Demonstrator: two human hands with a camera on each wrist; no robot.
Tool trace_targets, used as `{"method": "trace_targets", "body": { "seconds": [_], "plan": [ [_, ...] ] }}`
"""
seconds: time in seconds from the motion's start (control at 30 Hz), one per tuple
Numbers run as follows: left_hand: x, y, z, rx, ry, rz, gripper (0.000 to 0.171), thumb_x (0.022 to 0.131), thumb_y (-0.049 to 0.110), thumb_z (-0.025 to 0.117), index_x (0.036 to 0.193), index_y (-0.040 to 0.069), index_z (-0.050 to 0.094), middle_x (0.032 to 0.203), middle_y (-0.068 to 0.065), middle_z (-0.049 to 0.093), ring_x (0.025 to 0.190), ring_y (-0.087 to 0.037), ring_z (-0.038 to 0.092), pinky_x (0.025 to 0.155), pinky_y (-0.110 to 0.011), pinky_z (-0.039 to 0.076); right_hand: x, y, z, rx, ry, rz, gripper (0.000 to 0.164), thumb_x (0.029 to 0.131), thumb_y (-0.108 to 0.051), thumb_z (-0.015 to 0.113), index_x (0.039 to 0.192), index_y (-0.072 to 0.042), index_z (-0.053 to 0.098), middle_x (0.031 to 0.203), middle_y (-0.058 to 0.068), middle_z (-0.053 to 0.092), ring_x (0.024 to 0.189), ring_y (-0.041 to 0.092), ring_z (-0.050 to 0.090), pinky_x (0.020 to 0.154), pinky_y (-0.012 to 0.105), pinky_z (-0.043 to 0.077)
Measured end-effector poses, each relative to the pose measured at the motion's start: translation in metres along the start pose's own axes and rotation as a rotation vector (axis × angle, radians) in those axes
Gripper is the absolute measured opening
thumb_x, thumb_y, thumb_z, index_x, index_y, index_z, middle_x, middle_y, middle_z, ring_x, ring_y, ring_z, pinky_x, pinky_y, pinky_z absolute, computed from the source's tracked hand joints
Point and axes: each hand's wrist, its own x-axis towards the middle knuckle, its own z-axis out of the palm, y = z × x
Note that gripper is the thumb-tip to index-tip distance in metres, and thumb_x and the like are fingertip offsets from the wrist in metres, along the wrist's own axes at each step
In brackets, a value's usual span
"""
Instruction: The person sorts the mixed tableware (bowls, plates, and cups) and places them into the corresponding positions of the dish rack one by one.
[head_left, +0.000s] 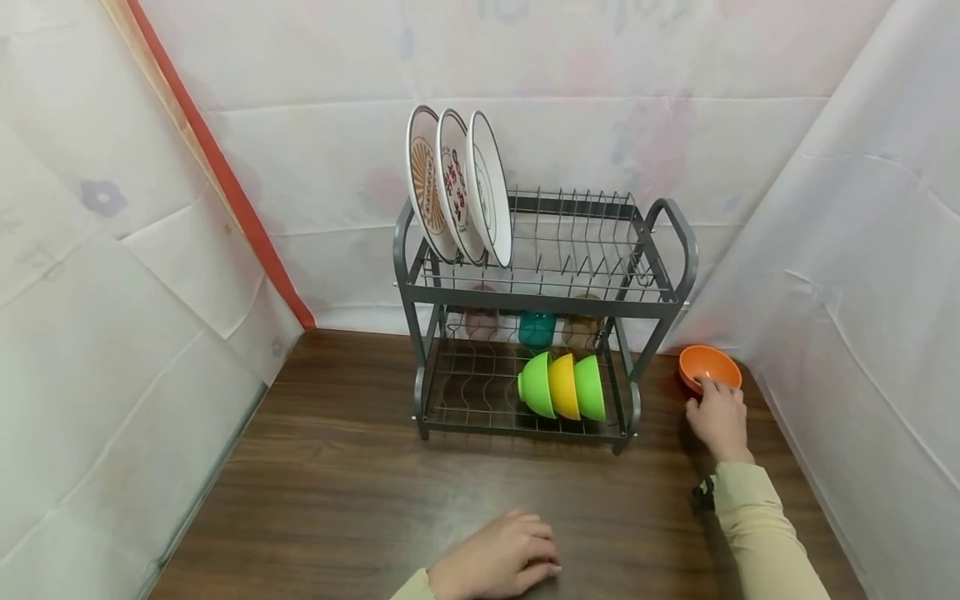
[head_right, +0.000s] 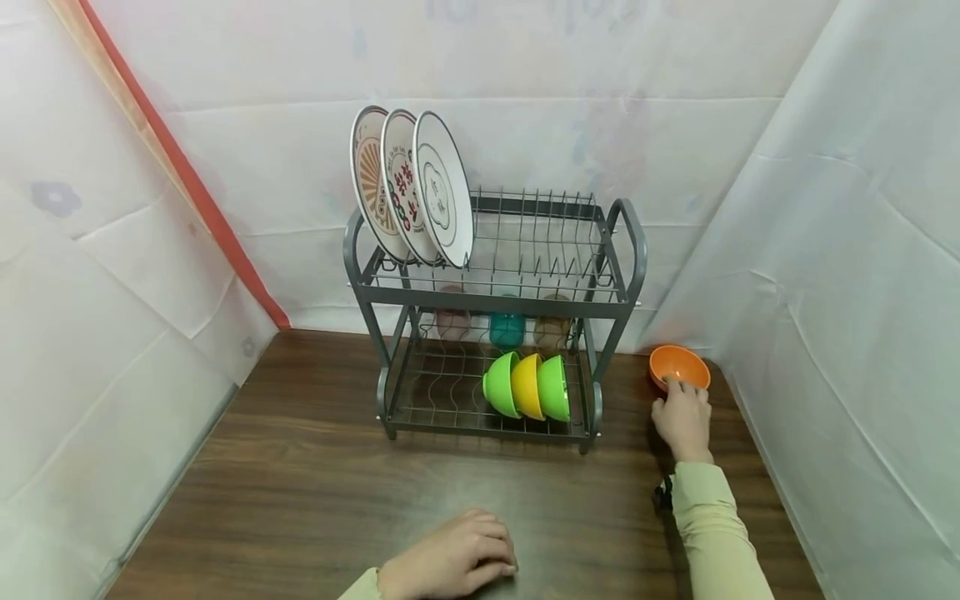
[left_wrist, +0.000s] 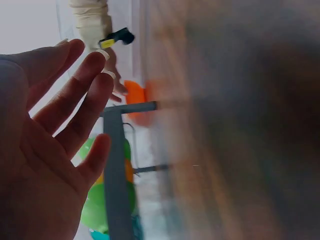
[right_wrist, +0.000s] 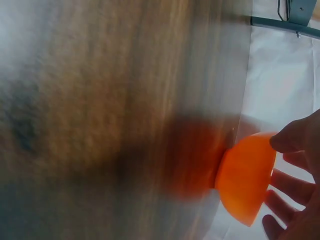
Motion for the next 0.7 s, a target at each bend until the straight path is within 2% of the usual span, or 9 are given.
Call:
{"method": "trace_targets", "body": {
  "seconds": [0.1,0.17,0.23,0.33,0.43,0.6,0.7],
  "plan": [
    [-0.006,0.000,0.005,-0.132,-0.031,-0.059,0.018,0.103,0.029,0.056,0.103,0.024,0.073,0.096,0.024,0.060,0.092,0.011,0.050,0.087,-0.009,0.040,0.000,0.001,-0.003,-0.034,0.004,0.000,0.041,0.087,-0.008,0.061,0.124,0.010,0.056,0.120,0.037,0.054,0.104,0.059,0.042,0.084,0.070,0.033],
    [-0.008,0.001,0.008,-0.196,-0.018,-0.087,0.018,0.104,0.028,0.056,0.103,0.023,0.073,0.096,0.024,0.059,0.093,0.013,0.050,0.085,-0.007,0.040,-0.002,0.001,-0.005,-0.055,0.025,-0.007,0.038,0.085,-0.007,0.062,0.118,0.011,0.059,0.114,0.036,0.057,0.099,0.058,0.046,0.080,0.069,0.034],
    [-0.010,0.002,0.012,-0.217,0.021,-0.097,0.016,0.103,0.026,0.058,0.101,0.022,0.073,0.096,0.022,0.059,0.092,0.012,0.051,0.084,-0.006,0.040,-0.007,0.000,-0.006,-0.069,0.051,-0.007,0.034,0.082,-0.005,0.062,0.112,0.010,0.062,0.107,0.035,0.060,0.093,0.056,0.049,0.075,0.068,0.036],
    [-0.019,0.000,0.016,-0.200,0.077,-0.143,0.014,0.102,0.025,0.060,0.099,0.022,0.073,0.096,0.021,0.061,0.091,0.011,0.053,0.084,-0.008,0.041,-0.019,-0.006,-0.003,-0.083,0.068,-0.007,0.027,0.080,-0.003,0.063,0.104,0.010,0.066,0.098,0.031,0.061,0.086,0.052,0.052,0.069,0.067,0.038],
    [-0.033,-0.009,0.014,-0.177,0.143,-0.227,0.013,0.101,0.024,0.061,0.097,0.021,0.073,0.096,0.020,0.062,0.091,0.008,0.056,0.082,-0.012,0.044,-0.032,-0.014,0.000,-0.083,0.081,-0.019,0.020,0.080,-0.002,0.065,0.097,0.008,0.068,0.090,0.027,0.061,0.080,0.049,0.053,0.066,0.066,0.041],
    [-0.058,-0.031,0.000,-0.127,0.259,-0.384,0.010,0.098,0.022,0.064,0.094,0.018,0.073,0.093,0.016,0.064,0.089,-0.001,0.060,0.080,-0.024,0.050,-0.059,-0.030,-0.003,-0.033,0.097,-0.056,0.017,0.081,0.000,0.068,0.097,0.006,0.069,0.090,0.023,0.061,0.080,0.045,0.057,0.066,0.062,0.046],
    [-0.072,-0.044,-0.012,-0.078,0.300,-0.492,0.009,0.097,0.021,0.066,0.093,0.018,0.074,0.092,0.017,0.063,0.089,-0.004,0.060,0.080,-0.030,0.051,-0.078,-0.044,-0.009,0.027,0.090,-0.061,0.019,0.084,-0.001,0.069,0.102,0.006,0.070,0.094,0.022,0.063,0.079,0.040,0.060,0.065,0.058,0.048]
  ]
}}
